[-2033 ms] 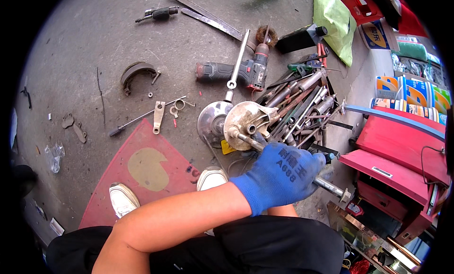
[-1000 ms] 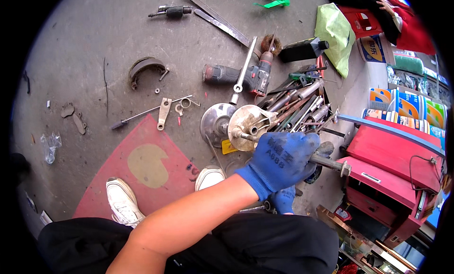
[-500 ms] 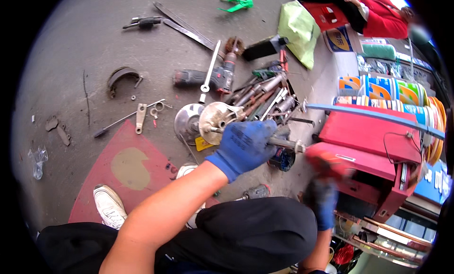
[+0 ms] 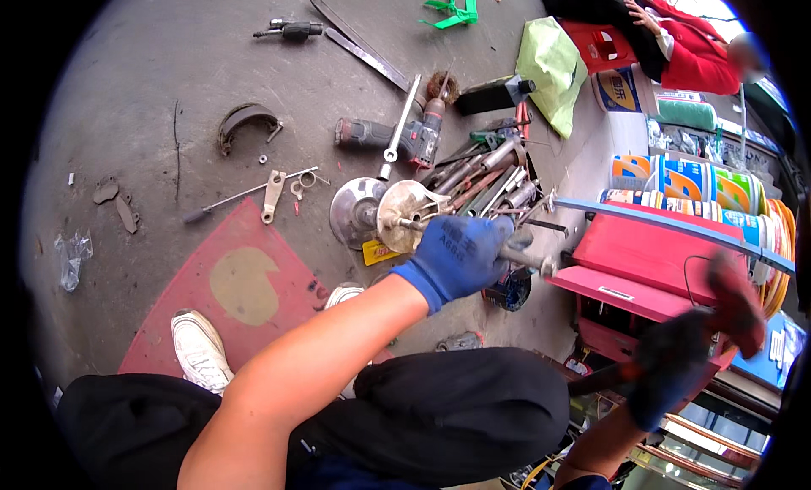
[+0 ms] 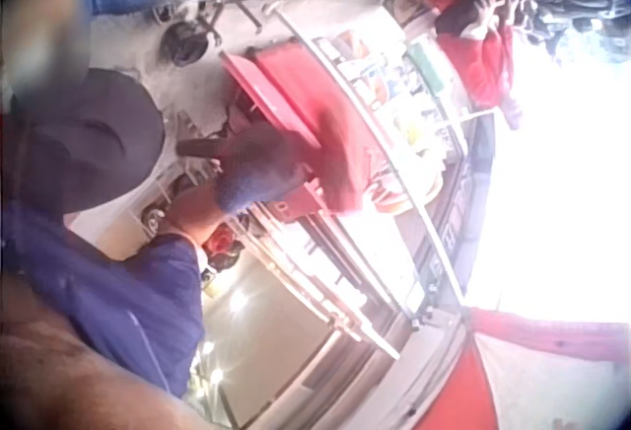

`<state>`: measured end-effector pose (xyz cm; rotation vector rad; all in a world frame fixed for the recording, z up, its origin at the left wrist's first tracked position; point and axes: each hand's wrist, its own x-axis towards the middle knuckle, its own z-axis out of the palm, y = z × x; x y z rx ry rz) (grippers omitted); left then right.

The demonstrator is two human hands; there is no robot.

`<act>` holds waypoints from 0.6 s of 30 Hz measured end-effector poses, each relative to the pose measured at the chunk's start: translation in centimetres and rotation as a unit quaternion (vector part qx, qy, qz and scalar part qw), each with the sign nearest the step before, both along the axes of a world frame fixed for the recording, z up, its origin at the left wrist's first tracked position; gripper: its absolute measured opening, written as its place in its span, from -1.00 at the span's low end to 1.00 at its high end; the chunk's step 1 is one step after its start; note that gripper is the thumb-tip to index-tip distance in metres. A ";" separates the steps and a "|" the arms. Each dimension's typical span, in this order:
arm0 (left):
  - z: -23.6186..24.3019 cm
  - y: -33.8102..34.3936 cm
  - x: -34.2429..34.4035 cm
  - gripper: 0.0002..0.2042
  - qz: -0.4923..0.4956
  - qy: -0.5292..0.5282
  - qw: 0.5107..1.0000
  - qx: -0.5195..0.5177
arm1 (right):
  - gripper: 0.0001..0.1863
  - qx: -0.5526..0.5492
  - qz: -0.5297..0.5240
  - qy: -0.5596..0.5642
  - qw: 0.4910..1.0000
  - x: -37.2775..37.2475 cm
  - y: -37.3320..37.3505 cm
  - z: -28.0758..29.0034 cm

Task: The person disassembles a circular mechanical component using a wrench and an impact driver, removes internal parts, and then reassembles the component. The person uses a brush to clean the interior of the part before final assembly.

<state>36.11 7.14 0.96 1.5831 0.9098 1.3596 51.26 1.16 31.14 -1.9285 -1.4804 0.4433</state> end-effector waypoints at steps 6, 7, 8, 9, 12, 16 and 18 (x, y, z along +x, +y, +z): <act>0.5 0.2 0.6 -0.71 -0.055 0.075 0.995 -0.042 | -0.66 0.305 0.096 0.006 0.947 0.7 -0.1 9.5; 0.4 0.2 0.0 -0.72 -0.053 0.068 0.995 -0.045 | -0.64 0.336 0.079 0.015 0.938 -0.8 0.9 7.2; 0.2 0.1 0.0 -0.71 -0.028 0.065 0.997 -0.043 | -0.64 0.305 0.083 0.003 0.949 -1.1 0.9 5.9; 0.3 0.1 0.2 -0.70 -0.005 0.059 0.998 -0.038 | -0.64 0.275 0.086 -0.015 0.958 -0.9 0.6 4.9; 0.4 0.2 0.5 -0.63 -0.033 0.062 0.997 -0.038 | -0.66 0.150 0.073 0.032 0.986 -1.0 -0.1 1.0; 1.2 0.8 0.3 -0.63 -0.052 0.062 0.996 -0.045 | -0.77 0.084 -0.030 -0.174 0.981 0.6 -1.9 -4.1; 1.0 0.7 0.0 -0.65 -0.021 0.065 0.997 -0.048 | -0.46 0.005 -0.128 -0.104 0.986 -1.8 -1.6 -6.8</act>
